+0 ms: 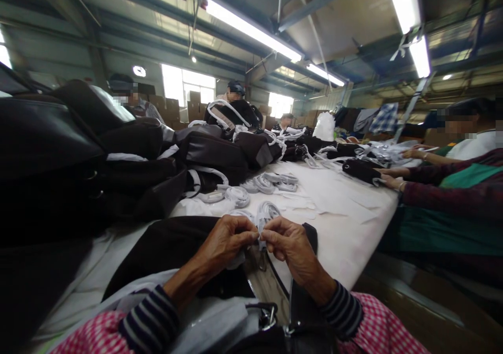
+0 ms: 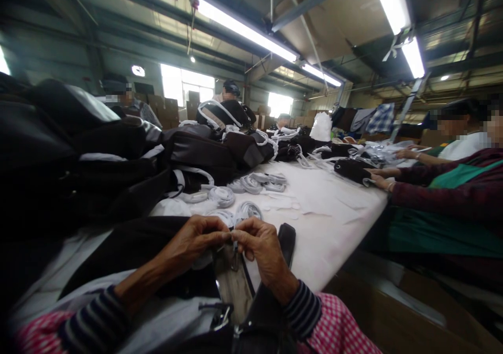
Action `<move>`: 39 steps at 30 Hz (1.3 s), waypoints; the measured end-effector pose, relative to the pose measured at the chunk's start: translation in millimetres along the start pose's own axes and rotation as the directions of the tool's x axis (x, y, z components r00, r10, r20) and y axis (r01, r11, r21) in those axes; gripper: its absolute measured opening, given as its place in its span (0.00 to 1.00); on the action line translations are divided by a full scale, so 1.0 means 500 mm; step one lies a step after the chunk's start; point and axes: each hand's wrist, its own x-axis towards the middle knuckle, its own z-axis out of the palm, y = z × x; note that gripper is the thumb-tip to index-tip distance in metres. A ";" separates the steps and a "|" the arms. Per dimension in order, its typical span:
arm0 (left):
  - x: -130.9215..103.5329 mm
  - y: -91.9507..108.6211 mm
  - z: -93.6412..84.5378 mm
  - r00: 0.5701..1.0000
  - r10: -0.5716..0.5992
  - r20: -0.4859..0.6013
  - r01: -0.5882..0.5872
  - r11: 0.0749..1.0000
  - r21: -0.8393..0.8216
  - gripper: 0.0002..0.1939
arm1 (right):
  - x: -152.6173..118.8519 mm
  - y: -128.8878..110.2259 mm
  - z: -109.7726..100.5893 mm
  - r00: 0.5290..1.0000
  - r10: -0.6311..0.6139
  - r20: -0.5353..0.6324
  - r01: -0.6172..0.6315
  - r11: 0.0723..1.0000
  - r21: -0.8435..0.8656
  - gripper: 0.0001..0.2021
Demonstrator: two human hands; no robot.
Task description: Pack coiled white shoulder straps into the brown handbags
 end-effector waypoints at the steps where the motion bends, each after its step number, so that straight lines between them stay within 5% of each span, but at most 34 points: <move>1: 0.000 -0.001 -0.001 1.000 0.006 0.001 -0.006 1.000 0.009 0.16 | 0.000 0.001 -0.001 1.000 -0.003 -0.007 0.003 1.000 0.005 0.13; 14: -0.002 -0.012 -0.005 0.999 0.014 0.038 -0.016 0.998 0.064 0.13 | -0.005 0.008 -0.005 0.996 0.003 0.091 0.001 0.999 -0.046 0.12; 20: 0.001 -0.019 -0.005 0.998 0.031 0.055 -0.035 0.997 0.074 0.15 | -0.018 0.023 0.006 0.999 -0.009 0.040 0.008 1.000 0.021 0.13; 30: -0.015 -0.008 -0.001 0.973 -0.217 0.084 0.230 0.955 -0.188 0.19 | -0.012 0.042 0.025 0.998 0.014 0.061 -0.024 0.986 0.164 0.19; 36: -0.003 -0.033 -0.002 0.991 -0.077 0.105 0.059 0.984 0.165 0.20 | 0.002 0.032 -0.018 0.986 0.010 0.167 -0.009 1.000 -0.004 0.16; 39: -0.001 -0.024 -0.003 0.993 -0.017 0.121 -0.023 0.945 0.326 0.19 | 0.041 0.008 -0.085 0.993 -0.100 0.070 0.116 0.954 -0.277 0.07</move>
